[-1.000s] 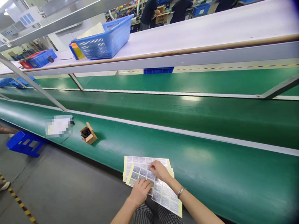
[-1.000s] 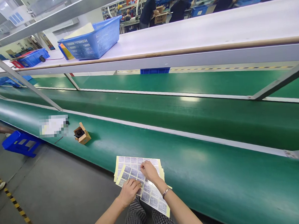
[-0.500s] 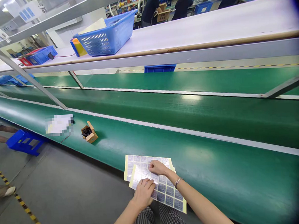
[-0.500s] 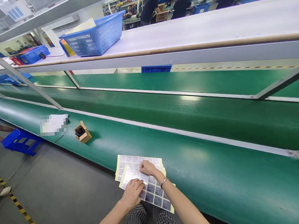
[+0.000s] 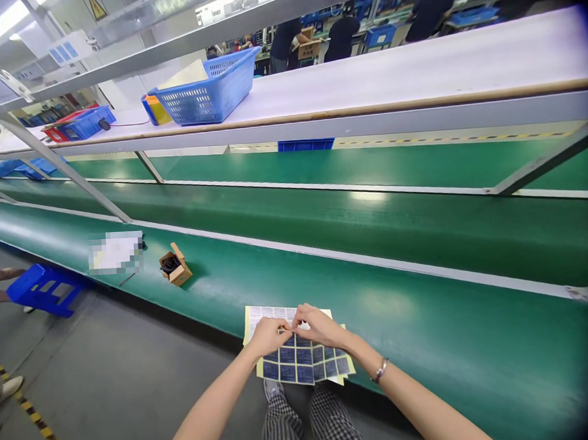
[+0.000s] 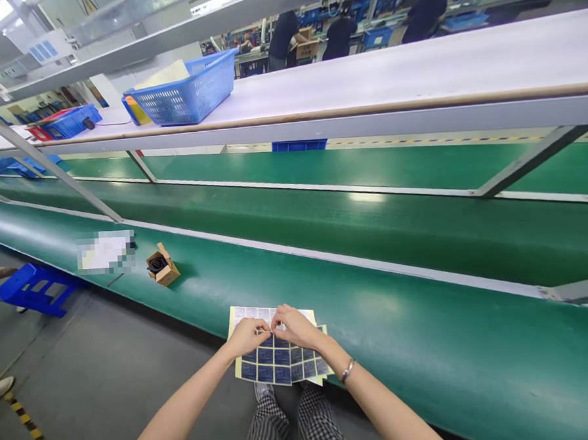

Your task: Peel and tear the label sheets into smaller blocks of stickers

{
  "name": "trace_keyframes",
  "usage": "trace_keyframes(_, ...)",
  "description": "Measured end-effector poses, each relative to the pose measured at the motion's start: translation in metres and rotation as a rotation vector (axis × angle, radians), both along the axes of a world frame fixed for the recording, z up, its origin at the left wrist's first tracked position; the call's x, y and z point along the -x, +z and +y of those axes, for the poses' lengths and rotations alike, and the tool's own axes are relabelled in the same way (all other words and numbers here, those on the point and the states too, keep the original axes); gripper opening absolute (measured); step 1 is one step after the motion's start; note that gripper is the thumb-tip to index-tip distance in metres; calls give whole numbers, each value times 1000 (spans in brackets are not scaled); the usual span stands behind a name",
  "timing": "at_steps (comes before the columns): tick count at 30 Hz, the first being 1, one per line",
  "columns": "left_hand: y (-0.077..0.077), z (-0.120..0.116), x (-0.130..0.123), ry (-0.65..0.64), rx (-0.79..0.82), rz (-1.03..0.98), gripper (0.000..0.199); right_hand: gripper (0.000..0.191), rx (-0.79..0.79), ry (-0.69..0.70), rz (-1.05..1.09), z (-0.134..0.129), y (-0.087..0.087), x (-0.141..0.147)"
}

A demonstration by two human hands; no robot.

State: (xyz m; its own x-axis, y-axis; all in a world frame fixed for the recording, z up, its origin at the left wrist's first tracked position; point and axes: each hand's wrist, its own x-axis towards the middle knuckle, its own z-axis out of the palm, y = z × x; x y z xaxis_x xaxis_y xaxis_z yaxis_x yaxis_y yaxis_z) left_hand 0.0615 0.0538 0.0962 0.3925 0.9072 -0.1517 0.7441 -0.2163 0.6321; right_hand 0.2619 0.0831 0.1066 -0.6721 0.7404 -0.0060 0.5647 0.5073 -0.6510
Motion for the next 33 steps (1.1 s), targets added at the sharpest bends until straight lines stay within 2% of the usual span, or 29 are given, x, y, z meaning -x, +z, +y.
trace_keyframes(3,6,1,0,18,40,-29,21,9,-21,-38,18,-2,15,-7)
trace_keyframes(6,10,3,-1,22,55,-62,22,11,-31,-45,19,-3,22,-10)
trace_keyframes(17,8,1,0,58,103,-174,20,7,-101,1,-63,-5,21,-2)
trace_keyframes(21,14,0,1,75,148,-241,23,10,-130,13,-73,-6,23,-1)
trace_keyframes(27,18,1,2,71,271,-389,29,17,-208,29,-79,-13,34,0)
trace_keyframes(30,16,2,0,93,324,-417,33,22,-250,32,-91,-17,40,0)
trace_keyframes(33,19,1,-3,97,333,-418,33,23,-250,36,-90,-17,43,-5)
